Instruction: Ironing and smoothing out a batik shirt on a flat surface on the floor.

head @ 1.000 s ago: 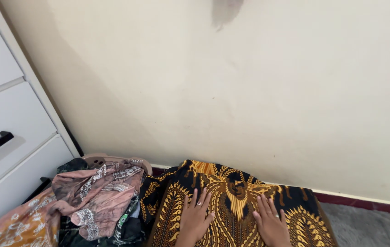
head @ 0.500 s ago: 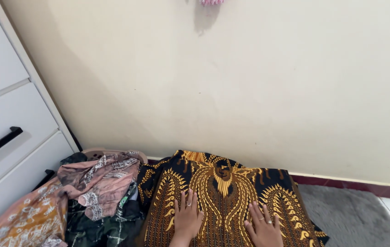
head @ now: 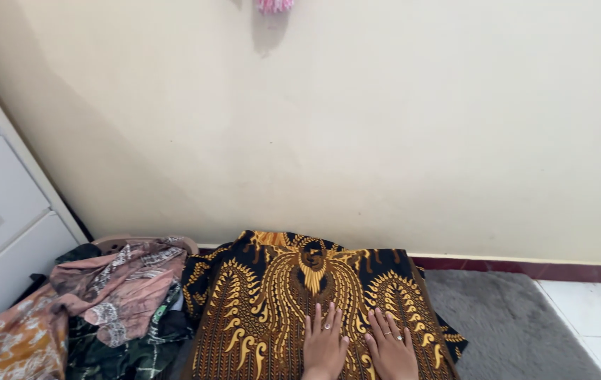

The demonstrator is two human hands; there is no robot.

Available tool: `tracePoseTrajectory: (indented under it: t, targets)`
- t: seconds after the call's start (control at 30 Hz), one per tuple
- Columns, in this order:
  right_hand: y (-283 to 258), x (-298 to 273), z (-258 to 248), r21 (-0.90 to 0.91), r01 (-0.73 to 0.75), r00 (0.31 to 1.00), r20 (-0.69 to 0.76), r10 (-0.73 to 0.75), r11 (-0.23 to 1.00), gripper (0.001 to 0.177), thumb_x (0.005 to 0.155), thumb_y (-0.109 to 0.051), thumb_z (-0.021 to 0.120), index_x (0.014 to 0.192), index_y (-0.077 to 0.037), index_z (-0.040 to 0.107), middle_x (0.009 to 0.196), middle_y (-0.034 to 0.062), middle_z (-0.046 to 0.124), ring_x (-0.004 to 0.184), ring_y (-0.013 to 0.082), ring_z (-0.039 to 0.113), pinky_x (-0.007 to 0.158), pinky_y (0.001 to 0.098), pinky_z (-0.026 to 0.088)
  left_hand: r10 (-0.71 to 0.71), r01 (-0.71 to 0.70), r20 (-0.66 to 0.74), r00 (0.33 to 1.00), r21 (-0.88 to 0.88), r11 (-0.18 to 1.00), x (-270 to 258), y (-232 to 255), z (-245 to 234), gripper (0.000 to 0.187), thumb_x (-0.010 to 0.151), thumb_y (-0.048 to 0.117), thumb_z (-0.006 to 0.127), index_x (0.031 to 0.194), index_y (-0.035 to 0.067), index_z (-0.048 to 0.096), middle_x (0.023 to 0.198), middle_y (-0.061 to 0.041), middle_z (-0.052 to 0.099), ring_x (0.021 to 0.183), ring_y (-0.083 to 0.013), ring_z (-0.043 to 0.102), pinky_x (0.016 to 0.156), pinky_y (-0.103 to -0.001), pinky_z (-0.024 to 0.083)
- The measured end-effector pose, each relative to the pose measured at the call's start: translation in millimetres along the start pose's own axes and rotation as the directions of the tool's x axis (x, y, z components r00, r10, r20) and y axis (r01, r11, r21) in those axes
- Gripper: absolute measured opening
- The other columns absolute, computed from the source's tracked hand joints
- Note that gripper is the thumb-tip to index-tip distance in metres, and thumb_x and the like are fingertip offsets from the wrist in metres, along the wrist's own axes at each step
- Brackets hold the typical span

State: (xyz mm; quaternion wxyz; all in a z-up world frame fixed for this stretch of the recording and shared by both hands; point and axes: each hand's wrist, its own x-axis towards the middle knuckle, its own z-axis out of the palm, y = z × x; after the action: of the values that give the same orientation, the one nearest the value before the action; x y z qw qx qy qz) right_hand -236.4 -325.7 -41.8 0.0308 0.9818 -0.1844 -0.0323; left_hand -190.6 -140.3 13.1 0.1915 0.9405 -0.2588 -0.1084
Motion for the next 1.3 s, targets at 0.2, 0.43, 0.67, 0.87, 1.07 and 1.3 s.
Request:
tracePoseTrajectory:
  t: [0.2,0.43,0.67,0.87,1.07,1.3]
  targets:
    - [22.0,-22.3,-8.1,0.06,-0.053,0.998,0.045,0.05,0.997,0.063,0.104,-0.055,0.028,0.162,-0.035,0.014,0.17,-0.016,0.011,0.157,0.0093,0.011,0.126,0.0455,0.01,0.407,-0.165,-0.736,0.541,0.382,0.909,34.8,-35.8,65.1,0.068,0.099,0.051,0.038,0.154,0.015,0.02,0.163,-0.005,0.011,0.156,-0.0312,0.002,0.121,-0.054,0.004]
    - [47.6,-41.3,-5.3,0.178,0.024,0.994,-0.11,-0.004,0.984,0.06,0.104,-0.047,0.034,0.159,-0.025,0.025,0.167,-0.0067,0.022,0.155,0.0157,0.017,0.124,0.0451,0.014,0.458,-0.128,-0.699,0.55,0.471,0.873,29.1,-31.8,50.9,0.069,0.099,0.052,0.029,0.156,0.016,0.016,0.165,-0.002,0.009,0.156,-0.0297,0.001,0.123,-0.053,0.005]
    - [103.4,-56.1,-0.6,0.369,-0.015,0.938,-0.317,0.141,0.929,0.061,0.094,-0.037,0.06,0.146,-0.01,0.045,0.157,0.0108,0.043,0.15,0.0256,0.033,0.122,0.0468,0.027,-0.037,0.027,0.053,0.998,0.167,0.986,-9.9,10.8,-19.4,0.066,0.107,0.047,0.033,0.164,0.024,0.011,0.173,0.006,0.002,0.159,-0.0236,-0.005,0.129,-0.047,0.0]
    - [171.8,-72.9,12.7,0.363,-0.113,0.898,-0.361,0.251,0.925,0.075,0.087,-0.044,0.069,0.149,-0.008,0.043,0.159,0.011,0.04,0.152,0.0247,0.031,0.123,0.0486,0.024,-0.023,0.018,0.018,1.0,0.224,0.975,-4.5,5.3,-9.2,0.067,0.106,0.048,0.035,0.164,0.022,0.013,0.172,0.005,0.004,0.158,-0.0243,-0.002,0.128,-0.047,0.003]
    - [226.3,-102.2,-5.7,0.362,-0.249,0.828,-0.402,0.391,0.898,0.095,0.077,-0.05,0.076,0.152,-0.005,0.038,0.161,0.0122,0.037,0.153,0.0248,0.027,0.122,0.0493,0.023,-0.015,0.018,-0.013,1.0,0.248,0.969,-1.6,1.0,-3.8,0.067,0.105,0.05,0.036,0.163,0.024,0.015,0.171,0.007,0.006,0.158,-0.0242,0.001,0.128,-0.046,0.005]
    - [270.4,-132.6,-1.3,0.427,-0.355,0.79,-0.339,0.511,0.832,0.102,0.073,-0.053,0.08,0.152,-0.003,0.039,0.162,0.0115,0.038,0.154,0.024,0.029,0.123,0.0491,0.025,0.003,0.013,-0.056,0.998,0.269,0.963,9.3,-8.9,13.7,0.068,0.103,0.051,0.039,0.162,0.026,0.018,0.171,0.009,0.01,0.159,-0.0233,0.004,0.128,-0.046,0.007]
